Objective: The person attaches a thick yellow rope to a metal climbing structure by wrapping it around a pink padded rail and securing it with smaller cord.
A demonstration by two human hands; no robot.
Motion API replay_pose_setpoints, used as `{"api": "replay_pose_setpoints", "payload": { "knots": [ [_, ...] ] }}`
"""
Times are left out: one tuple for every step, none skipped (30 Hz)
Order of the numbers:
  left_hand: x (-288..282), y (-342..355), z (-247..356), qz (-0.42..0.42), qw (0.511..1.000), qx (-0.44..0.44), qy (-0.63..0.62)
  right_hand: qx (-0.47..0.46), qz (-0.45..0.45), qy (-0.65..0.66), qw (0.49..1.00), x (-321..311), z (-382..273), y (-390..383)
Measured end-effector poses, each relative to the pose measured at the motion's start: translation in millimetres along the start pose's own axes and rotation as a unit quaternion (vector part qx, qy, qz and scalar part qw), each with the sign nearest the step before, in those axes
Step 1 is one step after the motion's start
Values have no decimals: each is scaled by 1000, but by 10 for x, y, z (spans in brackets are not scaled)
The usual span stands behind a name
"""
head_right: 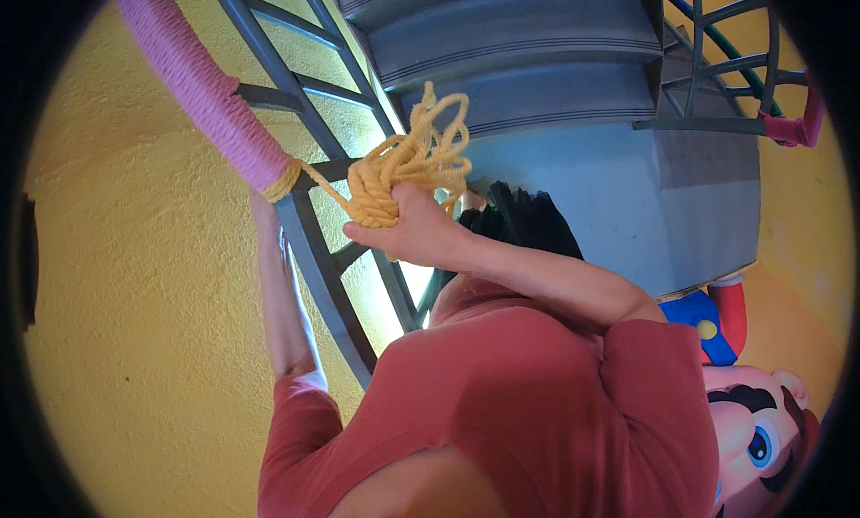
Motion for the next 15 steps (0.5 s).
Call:
{"api": "replay_pose_setpoints", "payload": {
  "knots": [
    [-8, -20, -56, 31, 998, 29, 36, 6, 7, 17, 1000, -17, -21, -5],
    [21, -61, -125, 69, 994, 59, 63, -1, 9, 53, 999, -51, -49, 9],
    [40, -88, -188, 92, 990, 75, 79, -7, 10, 89, 996, -100, -85, 36],
    [93, -103, -240, 106, 988, 79, 81, -11, 15, 127, 992, -138, -110, 51],
    [138, -94, -269, 121, 985, 84, 85, -4, 40, 151, 988, -90, -201, 15],
    [157, -157, -304, 132, 984, 85, 85, 2, 63, 104, 993, 9, -117, 16],
    [161, -169, -319, 128, 986, 76, 80, -10, 52, 135, 989, 81, -49, 9],
    [136, -240, -327, 128, 986, 67, 79, -19, 36, 164, 986, 139, 21, -15],
    [82, -253, -315, 116, 989, 51, 80, -39, 34, 140, 989, 142, 88, -17],
    [15, -256, -305, 86, 992, 21, 91, 10, 25, 137, 990, 120, 88, -30],
    [-8, -266, -145, 65, 993, -7, 101, 57, 17, 138, 989, 88, 81, -61],
    [-3, -316, 23, 71, 991, -17, 112, 104, 8, 139, 985, 62, 94, -93],
    [155, -422, 433, 143, 984, 32, 98, 67, 6, 130, 989, 44, 130, -99],
    [307, -532, 846, 213, 969, 82, 89, 68, -7, 143, 987, 15, 95, -122],
    [338, -644, 953, 219, 947, 173, 157, 69, -19, 156, 985, -14, 26, -178]
  ]
}}
Point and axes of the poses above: each hand's wrist, its own y-axis towards the middle knuckle, its own x-axis out of the palm, z = x × y, the point moved 1 cm from there along y, towards the middle knuckle, and after that the axes turned 7 degrees about -z, right-handed, at the moved point
